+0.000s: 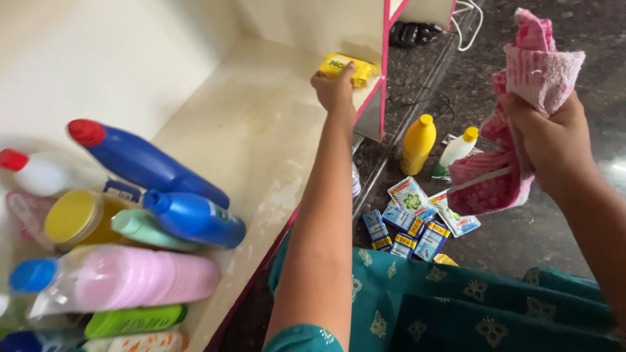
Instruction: The person sits on the floor and wipes various plastic bottles and small boxes with a pink cloth, then places them on a nearby shelf. The person handles items one at a time, including shampoo, detergent, and small packaged goods.
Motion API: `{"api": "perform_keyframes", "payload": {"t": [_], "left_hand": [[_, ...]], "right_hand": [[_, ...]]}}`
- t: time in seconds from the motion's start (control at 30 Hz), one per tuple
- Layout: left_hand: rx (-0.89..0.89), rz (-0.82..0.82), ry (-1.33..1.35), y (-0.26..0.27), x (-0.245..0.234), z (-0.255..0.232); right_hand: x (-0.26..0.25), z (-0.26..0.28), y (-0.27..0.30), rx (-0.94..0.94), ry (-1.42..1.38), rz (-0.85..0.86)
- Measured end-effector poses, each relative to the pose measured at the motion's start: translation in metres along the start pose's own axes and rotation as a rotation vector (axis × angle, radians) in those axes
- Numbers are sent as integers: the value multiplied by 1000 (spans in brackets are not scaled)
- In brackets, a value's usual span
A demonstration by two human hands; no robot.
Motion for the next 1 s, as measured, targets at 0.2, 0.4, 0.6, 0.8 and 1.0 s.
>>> {"api": "perform_keyframes", "payload": {"t": [0.2, 0.4, 0.6, 0.8, 1.0], "left_hand": [[19, -41, -456, -30, -1, 7], [1, 45, -911, -35, 5, 13], [142, 40, -943, -41, 5, 0], [297, 433, -1267, 31, 19, -32], [581, 753, -1778, 101, -37, -39]], "right_hand": [[-2, -1, 0, 93, 29, 52], [6, -21, -8, 192, 204, 137], [13, -63, -1, 700, 1148, 517], [-27, -205, 30, 809, 1335, 999], [-58, -313, 88, 870, 1518, 674]]}}
Point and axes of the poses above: each hand's wrist, its own y-axis away from the middle knuckle, its own x-axis out of the palm, z = x × y, the point moved 6 cm from there along -y, towards the middle knuckle, and after that the axes turned 12 degrees about z, right-handed, at the moved point
